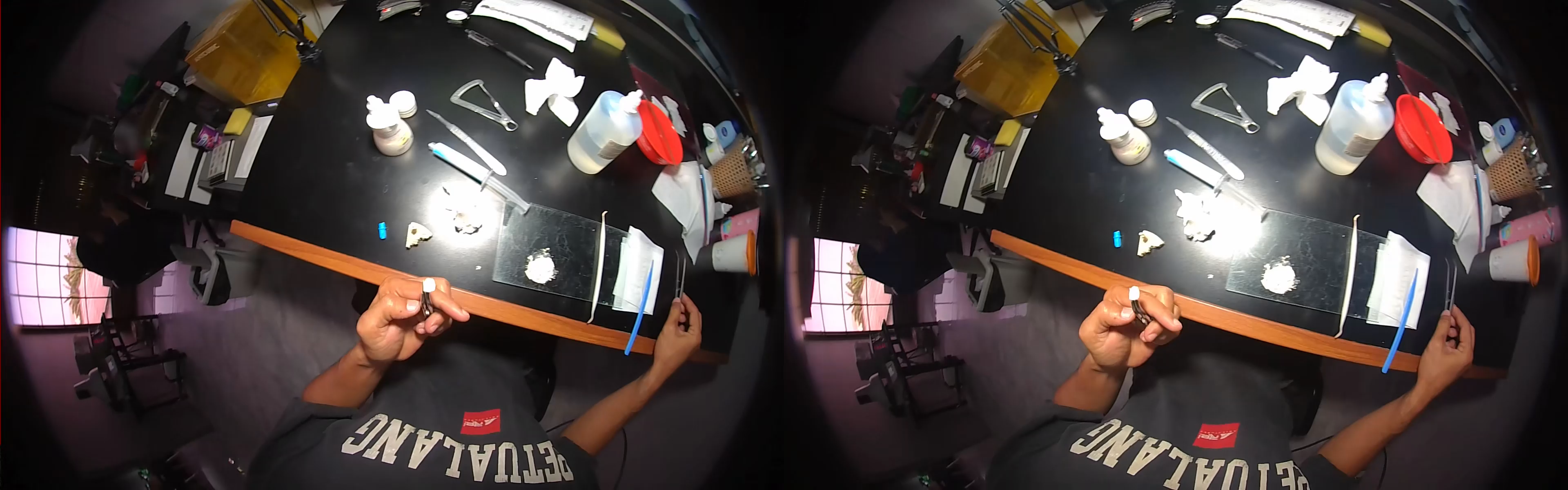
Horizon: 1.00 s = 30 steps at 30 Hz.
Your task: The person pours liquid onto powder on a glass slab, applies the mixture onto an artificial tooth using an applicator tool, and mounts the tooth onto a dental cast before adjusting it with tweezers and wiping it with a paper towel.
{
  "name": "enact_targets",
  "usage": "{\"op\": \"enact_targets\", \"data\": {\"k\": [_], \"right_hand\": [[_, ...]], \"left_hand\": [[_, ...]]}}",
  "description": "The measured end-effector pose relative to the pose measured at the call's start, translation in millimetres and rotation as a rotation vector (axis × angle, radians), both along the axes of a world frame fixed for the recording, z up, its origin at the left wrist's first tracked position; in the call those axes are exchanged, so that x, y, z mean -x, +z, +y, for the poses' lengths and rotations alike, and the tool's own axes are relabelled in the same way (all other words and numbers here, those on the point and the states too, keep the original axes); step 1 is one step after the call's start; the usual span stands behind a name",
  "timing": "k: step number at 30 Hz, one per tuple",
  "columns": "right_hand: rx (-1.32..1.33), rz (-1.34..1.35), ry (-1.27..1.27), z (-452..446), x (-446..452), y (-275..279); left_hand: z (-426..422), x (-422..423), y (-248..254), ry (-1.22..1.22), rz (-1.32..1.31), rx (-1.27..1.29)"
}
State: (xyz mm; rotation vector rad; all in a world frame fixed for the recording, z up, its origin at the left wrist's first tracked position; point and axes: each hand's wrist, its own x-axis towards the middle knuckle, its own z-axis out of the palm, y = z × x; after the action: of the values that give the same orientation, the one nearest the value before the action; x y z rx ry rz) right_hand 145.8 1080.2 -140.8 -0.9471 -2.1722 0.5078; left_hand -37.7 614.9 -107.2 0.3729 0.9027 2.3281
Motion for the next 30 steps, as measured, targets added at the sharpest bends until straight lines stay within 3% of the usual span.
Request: {"op": "enact_targets", "data": {"k": [5,17,21,23,26,30], "right_hand": [[-0.024,-0.049,-0.016,1.1,-1.4,-0.7],[-0.02,-0.083,-0.046,-4.1,-0.3,3.4],[-0.066,-0.04,-0.027,-7.5,2.0,9.1],[-0.257,-0.033,-0.107,-41.3,20.8,42.5],[-0.059,0.192,0.182,-81.7,40.8,72.5],[0.097,-0.055,0.466,-128.4,74.3,94.5]], "left_hand": [[-5.8,-1.6,-12.0,-0.077,-0.138,-0.195],[-4.9,-0.8,-11.6,-0.063,-0.089,-0.163],[-2.4,-4.5,3.2,0.03,0.001,0.072],[-8.1,-8.4,6.1,-0.02,0.032,0.182],[-0.7,-18.7,14.6,0.089,0.139,0.484],[7.6,-20.6,20.1,0.151,0.204,0.643]]}}
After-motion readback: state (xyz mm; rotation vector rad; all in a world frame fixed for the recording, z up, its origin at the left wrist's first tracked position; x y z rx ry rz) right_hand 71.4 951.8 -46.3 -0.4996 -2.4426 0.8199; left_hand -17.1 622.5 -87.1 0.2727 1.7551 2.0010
